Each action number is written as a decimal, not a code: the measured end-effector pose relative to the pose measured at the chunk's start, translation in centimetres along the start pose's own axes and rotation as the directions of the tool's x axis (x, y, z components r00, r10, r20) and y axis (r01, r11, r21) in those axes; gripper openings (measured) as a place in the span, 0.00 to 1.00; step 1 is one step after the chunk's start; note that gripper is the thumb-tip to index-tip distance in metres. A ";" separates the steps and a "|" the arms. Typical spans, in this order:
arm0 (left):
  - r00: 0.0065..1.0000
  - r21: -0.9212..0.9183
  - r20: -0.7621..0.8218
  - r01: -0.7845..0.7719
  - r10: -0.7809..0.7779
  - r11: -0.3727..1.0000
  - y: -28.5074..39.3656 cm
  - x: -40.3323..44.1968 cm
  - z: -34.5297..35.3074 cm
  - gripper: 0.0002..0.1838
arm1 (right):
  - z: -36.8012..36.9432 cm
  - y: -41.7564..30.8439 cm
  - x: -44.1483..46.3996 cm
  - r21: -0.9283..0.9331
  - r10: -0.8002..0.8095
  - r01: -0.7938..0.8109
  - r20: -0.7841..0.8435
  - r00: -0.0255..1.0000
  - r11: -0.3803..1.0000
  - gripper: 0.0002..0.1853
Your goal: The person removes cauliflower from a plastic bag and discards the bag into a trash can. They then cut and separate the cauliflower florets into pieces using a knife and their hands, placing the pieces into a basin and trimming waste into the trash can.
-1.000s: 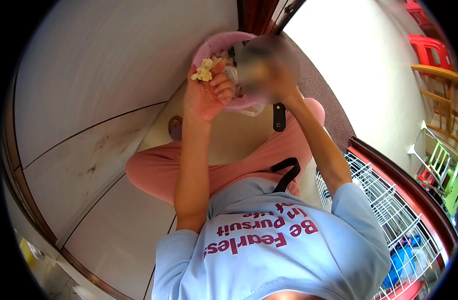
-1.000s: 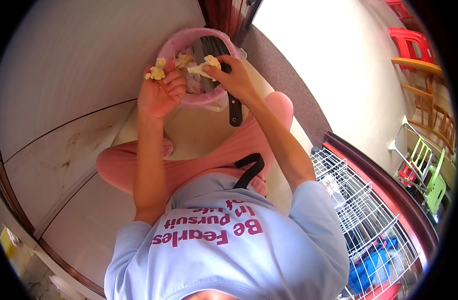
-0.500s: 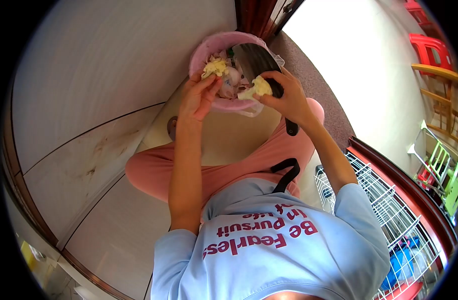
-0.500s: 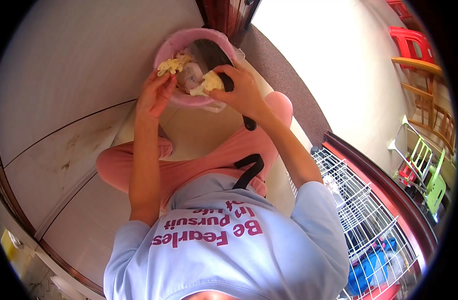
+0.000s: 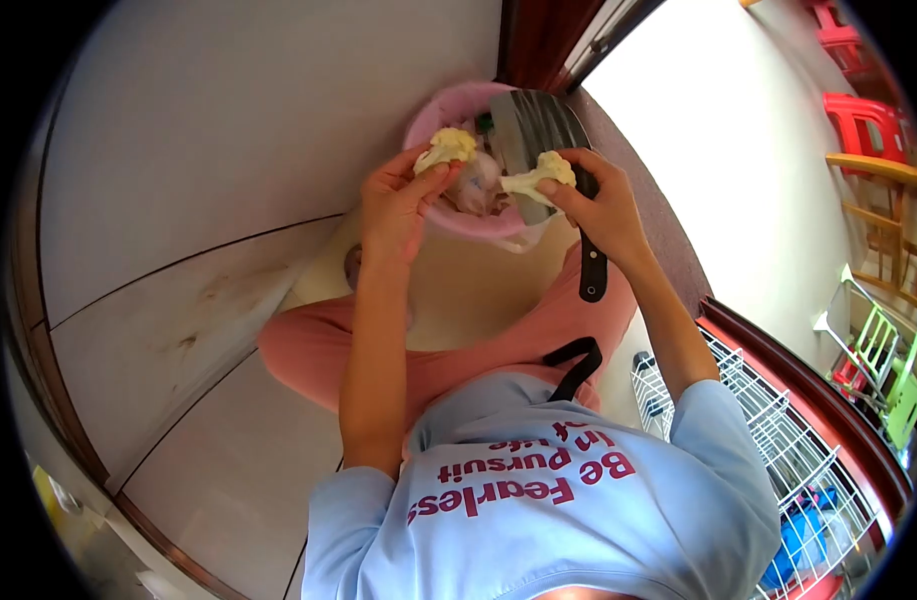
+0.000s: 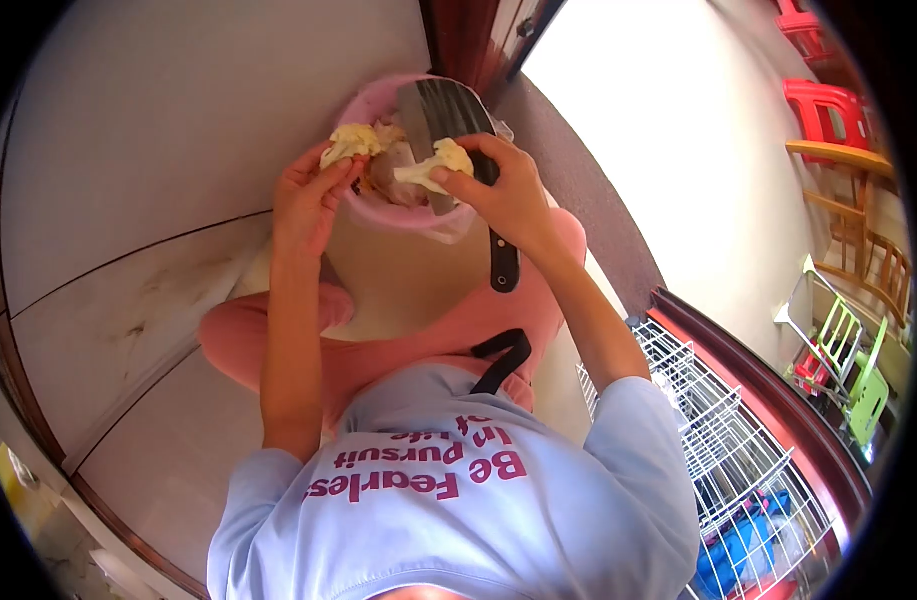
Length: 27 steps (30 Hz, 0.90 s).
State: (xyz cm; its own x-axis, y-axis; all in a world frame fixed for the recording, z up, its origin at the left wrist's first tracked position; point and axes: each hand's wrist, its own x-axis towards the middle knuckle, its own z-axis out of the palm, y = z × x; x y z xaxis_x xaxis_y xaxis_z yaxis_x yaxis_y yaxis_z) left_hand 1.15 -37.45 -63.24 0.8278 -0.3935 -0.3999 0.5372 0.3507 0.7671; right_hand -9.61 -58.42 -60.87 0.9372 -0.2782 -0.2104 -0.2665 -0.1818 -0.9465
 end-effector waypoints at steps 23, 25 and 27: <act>0.934 0.424 0.353 -0.099 -0.064 0.900 45.9 -19.1 23.5 0.14 | -8.5 -53.8 -8.2 -0.141 -0.374 0.396 0.156 0.914 0.908 0.26; 0.934 0.524 0.350 -0.130 -0.074 0.842 50.3 -19.7 23.5 0.14 | -7.0 -57.7 -6.5 -0.102 -0.378 0.410 0.237 0.895 0.906 0.26; 0.936 0.529 0.345 -0.130 -0.073 0.839 52.5 -19.1 22.1 0.15 | -4.9 -59.7 -4.3 -0.151 -0.420 0.478 0.301 0.856 0.866 0.27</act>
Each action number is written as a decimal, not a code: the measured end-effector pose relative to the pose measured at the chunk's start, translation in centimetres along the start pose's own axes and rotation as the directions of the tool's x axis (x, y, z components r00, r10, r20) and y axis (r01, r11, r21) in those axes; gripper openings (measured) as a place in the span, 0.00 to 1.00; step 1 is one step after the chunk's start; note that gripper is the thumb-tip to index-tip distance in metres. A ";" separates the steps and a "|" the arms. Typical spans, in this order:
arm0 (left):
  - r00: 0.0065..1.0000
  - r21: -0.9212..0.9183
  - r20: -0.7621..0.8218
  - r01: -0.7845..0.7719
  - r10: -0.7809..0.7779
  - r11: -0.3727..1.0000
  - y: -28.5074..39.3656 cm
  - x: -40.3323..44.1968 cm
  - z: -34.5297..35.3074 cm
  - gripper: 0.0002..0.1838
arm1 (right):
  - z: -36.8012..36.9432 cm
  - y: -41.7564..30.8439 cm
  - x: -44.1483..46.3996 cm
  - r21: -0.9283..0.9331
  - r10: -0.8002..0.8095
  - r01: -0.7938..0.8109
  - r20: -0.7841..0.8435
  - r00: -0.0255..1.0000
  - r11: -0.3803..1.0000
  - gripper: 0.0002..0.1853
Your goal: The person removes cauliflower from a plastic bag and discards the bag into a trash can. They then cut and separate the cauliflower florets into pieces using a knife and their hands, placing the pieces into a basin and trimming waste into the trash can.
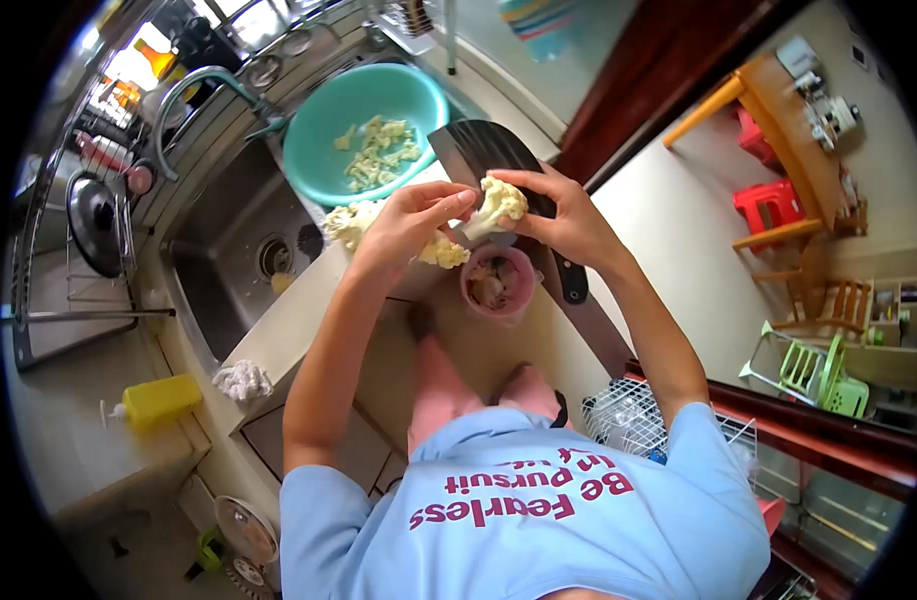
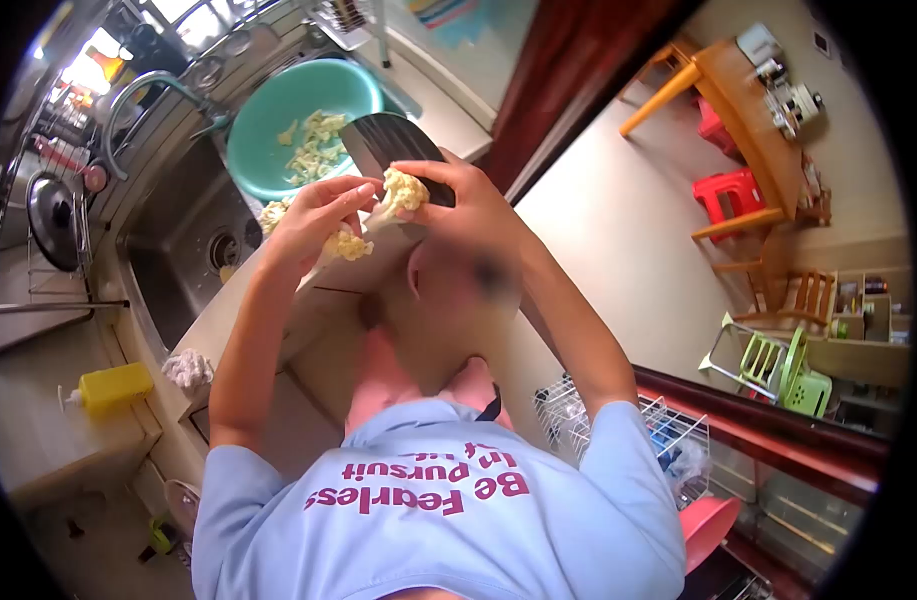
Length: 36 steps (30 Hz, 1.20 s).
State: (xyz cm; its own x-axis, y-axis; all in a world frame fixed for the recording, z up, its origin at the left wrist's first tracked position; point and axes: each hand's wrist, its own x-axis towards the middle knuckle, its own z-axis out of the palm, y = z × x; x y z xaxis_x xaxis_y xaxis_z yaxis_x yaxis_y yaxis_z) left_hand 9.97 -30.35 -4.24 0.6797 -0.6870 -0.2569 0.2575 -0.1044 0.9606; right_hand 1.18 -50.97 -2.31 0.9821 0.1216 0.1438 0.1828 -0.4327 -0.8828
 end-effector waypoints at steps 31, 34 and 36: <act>0.858 -0.556 -0.514 -0.326 -0.007 0.764 -5.6 6.6 -21.8 0.15 | 15.5 -1.9 18.9 0.270 0.247 -0.195 -0.175 0.953 0.943 0.15; 0.824 -0.506 -0.566 -0.377 0.031 0.776 -5.2 6.8 -21.0 0.14 | 15.4 -2.7 19.0 0.139 0.110 -0.089 -0.148 0.983 0.986 0.19; 0.793 -0.412 -0.599 -0.423 0.110 0.807 -4.7 6.9 -20.5 0.14 | 15.2 -3.3 19.2 0.055 0.052 -0.045 -0.132 0.990 0.998 0.20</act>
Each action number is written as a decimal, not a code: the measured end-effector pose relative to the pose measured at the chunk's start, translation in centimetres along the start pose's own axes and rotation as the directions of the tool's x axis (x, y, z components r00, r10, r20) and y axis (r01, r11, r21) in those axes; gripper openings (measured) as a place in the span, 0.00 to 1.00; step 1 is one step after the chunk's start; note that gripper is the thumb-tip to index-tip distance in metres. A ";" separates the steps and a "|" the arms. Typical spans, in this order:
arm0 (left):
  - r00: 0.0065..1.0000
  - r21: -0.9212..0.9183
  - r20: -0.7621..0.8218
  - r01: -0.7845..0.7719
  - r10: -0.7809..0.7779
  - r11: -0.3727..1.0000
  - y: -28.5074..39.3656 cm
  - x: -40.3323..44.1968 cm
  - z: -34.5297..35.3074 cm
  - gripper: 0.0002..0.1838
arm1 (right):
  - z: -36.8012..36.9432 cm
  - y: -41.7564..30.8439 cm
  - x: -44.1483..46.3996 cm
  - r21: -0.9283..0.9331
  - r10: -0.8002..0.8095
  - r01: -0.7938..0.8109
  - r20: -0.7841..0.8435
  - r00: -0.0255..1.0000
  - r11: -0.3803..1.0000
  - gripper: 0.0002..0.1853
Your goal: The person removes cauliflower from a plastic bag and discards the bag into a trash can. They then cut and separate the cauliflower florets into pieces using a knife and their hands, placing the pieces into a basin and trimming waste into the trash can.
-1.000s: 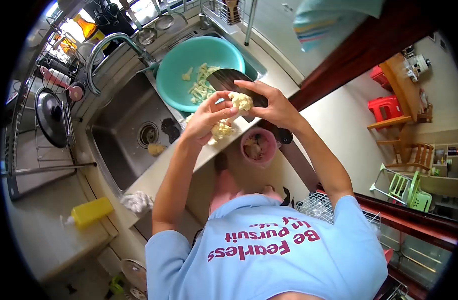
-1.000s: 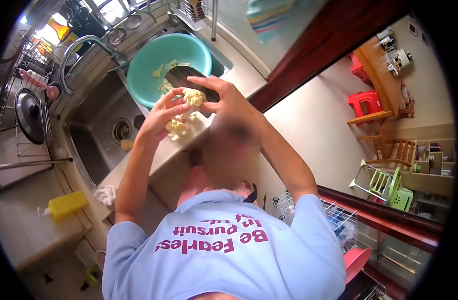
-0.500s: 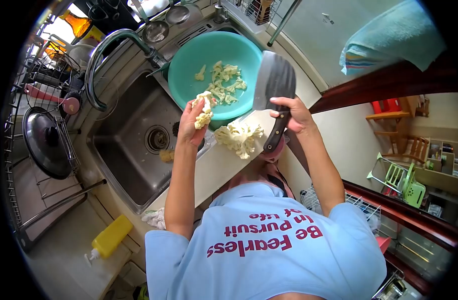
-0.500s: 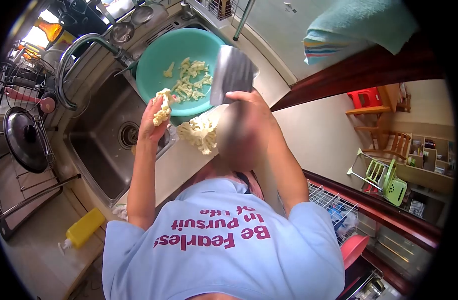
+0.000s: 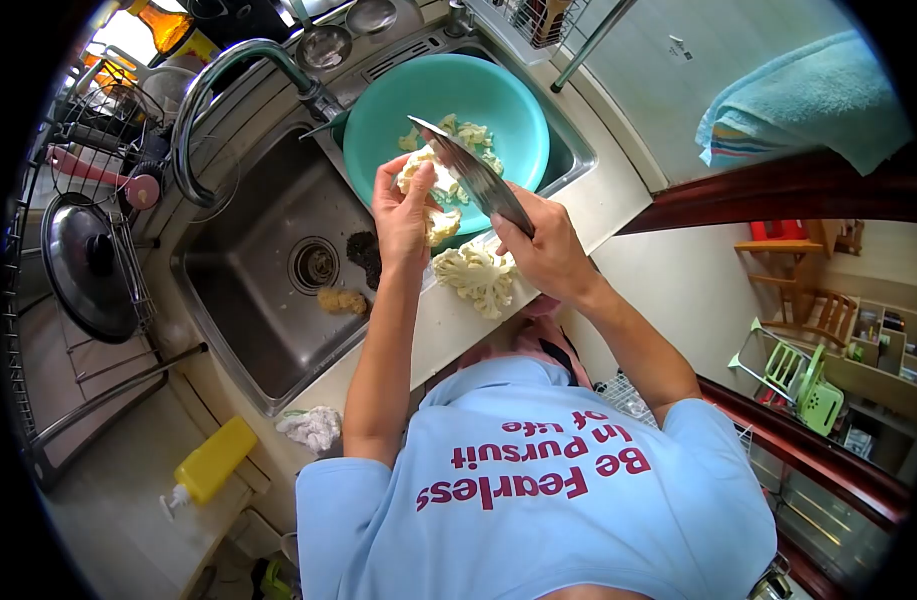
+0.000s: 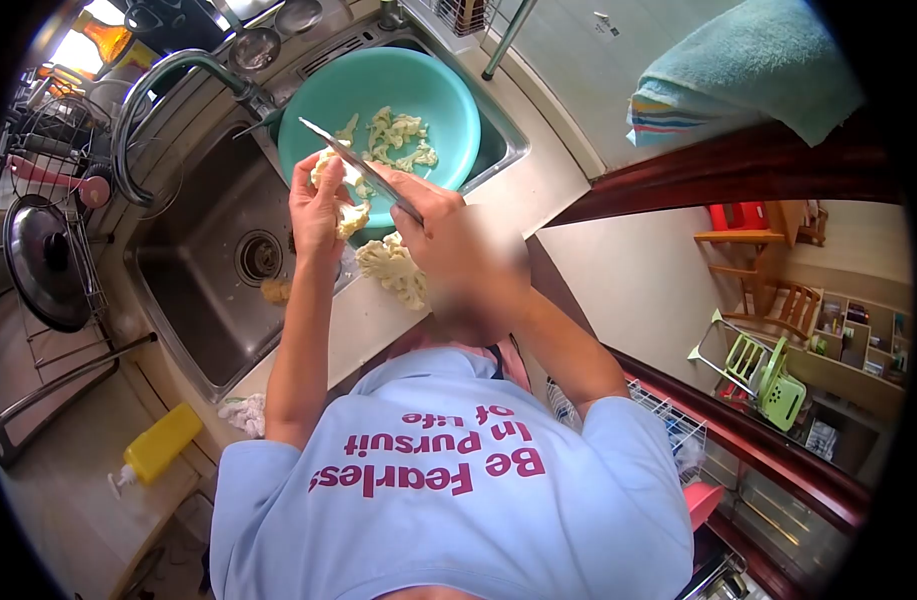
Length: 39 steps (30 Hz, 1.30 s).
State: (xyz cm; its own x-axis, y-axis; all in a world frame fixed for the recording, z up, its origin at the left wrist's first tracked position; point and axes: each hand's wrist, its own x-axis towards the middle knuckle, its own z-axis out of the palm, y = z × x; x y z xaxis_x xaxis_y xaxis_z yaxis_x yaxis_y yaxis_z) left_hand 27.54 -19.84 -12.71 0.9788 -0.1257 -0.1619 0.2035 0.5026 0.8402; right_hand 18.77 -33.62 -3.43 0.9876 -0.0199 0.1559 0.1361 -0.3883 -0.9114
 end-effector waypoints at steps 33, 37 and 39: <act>0.983 -0.038 0.114 0.145 -0.140 0.989 0.7 0.4 -3.3 0.17 | 0.3 4.8 2.7 0.468 0.289 -0.217 -0.086 0.954 0.857 0.08; 0.979 -0.256 0.107 0.198 -0.176 0.946 1.0 1.3 -5.4 0.16 | -3.9 7.5 3.2 0.799 0.396 -0.260 0.029 0.918 0.543 0.09; 0.913 -0.405 0.118 0.403 -0.390 0.821 0.2 1.6 -5.2 0.13 | -4.0 7.5 3.6 0.836 0.399 -0.261 0.055 0.915 0.483 0.10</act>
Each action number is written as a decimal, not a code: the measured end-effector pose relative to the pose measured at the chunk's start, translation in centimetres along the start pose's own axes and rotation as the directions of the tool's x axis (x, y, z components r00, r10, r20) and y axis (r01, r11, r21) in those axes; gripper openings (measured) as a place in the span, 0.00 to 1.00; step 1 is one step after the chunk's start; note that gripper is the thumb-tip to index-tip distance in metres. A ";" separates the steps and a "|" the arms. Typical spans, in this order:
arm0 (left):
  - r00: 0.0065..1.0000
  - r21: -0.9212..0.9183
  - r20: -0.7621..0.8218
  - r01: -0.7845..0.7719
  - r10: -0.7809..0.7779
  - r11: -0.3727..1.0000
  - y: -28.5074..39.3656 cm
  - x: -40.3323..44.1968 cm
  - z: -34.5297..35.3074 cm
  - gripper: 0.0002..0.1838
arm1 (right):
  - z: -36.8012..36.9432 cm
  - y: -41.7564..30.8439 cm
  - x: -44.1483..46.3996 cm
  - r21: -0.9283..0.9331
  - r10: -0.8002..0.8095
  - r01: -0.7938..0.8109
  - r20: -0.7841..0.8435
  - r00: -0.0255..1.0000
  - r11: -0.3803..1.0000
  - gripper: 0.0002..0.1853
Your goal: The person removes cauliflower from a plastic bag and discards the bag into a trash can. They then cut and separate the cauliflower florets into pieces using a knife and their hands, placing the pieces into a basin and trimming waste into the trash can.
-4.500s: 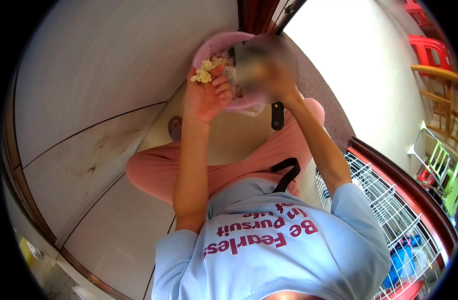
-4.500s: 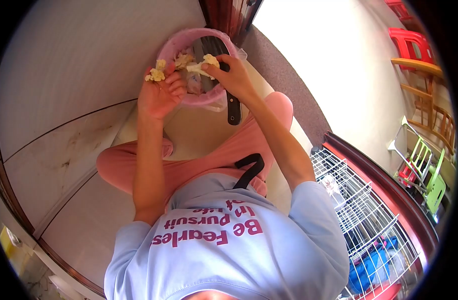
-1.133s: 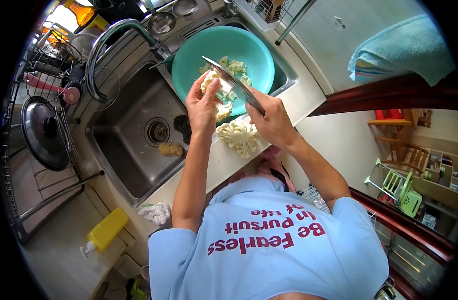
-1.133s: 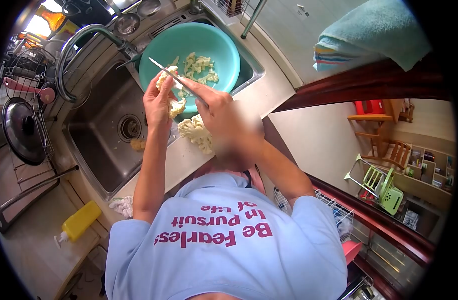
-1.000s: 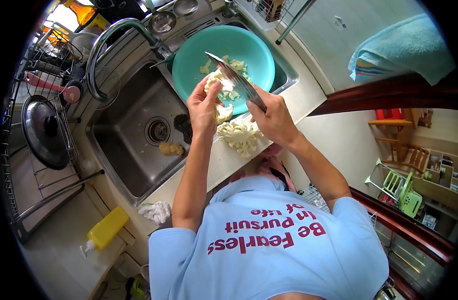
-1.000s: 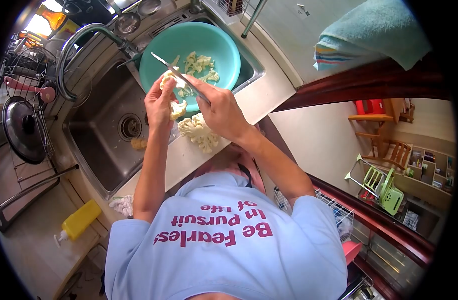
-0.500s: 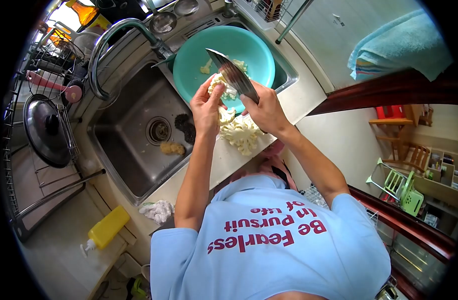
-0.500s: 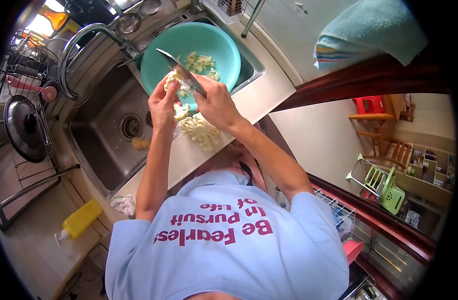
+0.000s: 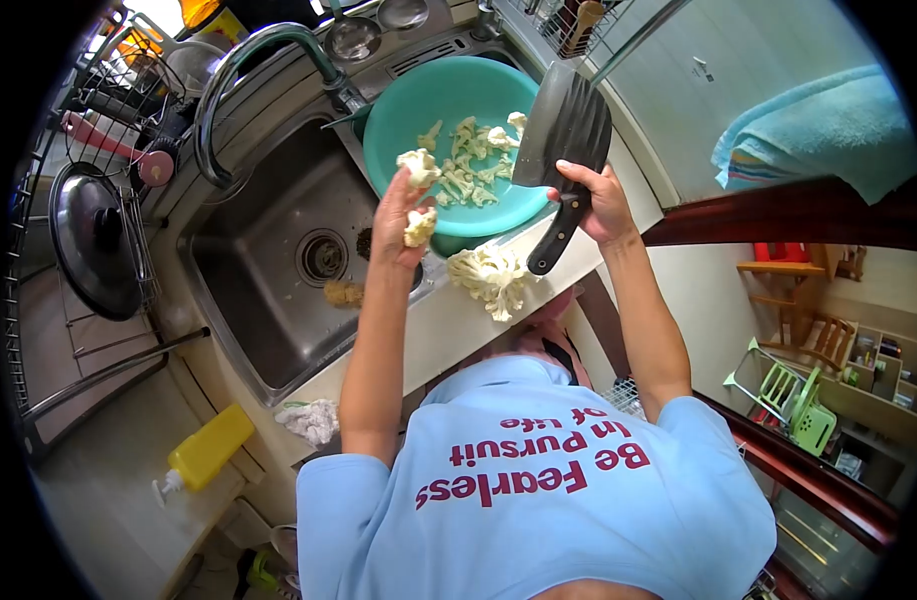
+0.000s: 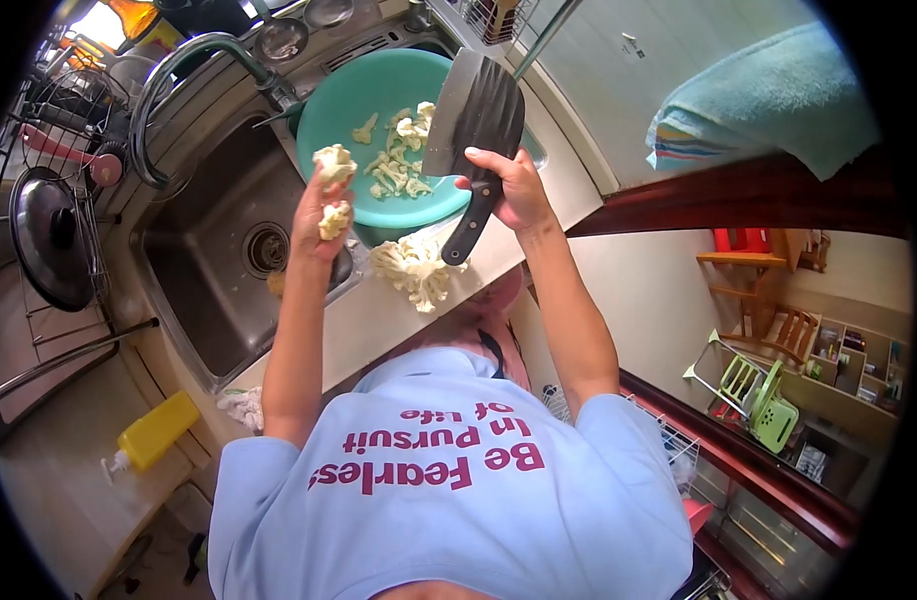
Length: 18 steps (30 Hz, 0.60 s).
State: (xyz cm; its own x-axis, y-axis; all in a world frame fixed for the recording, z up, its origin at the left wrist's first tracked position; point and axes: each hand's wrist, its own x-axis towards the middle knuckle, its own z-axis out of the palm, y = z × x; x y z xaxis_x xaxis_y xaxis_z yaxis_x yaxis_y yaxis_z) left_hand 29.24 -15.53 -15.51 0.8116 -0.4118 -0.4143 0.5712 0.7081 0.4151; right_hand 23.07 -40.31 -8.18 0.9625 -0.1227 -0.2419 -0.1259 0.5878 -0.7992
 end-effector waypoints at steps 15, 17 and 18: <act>0.939 0.252 0.107 -0.344 0.328 0.904 -2.9 0.3 4.1 0.18 | 6.3 1.0 -2.5 -0.698 -0.155 0.243 0.189 0.970 0.674 0.09; 0.944 0.278 0.026 -0.322 0.328 0.905 -2.8 -0.1 5.0 0.17 | 6.1 1.1 -2.5 -0.709 -0.149 0.237 0.186 0.971 0.664 0.10; 0.945 0.280 0.024 -0.320 0.326 0.905 -3.1 -0.1 5.0 0.17 | 6.0 1.1 -2.5 -0.721 -0.144 0.231 0.181 0.973 0.653 0.10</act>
State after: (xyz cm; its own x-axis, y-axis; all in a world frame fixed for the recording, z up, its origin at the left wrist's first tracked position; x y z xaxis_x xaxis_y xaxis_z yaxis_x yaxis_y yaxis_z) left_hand 28.03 -20.50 -12.72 0.9562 -0.1719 -0.2368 0.2920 0.6124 0.7347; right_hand 21.96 -34.57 -5.19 0.9980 -0.0596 -0.0205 -0.0332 -0.2209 -0.9747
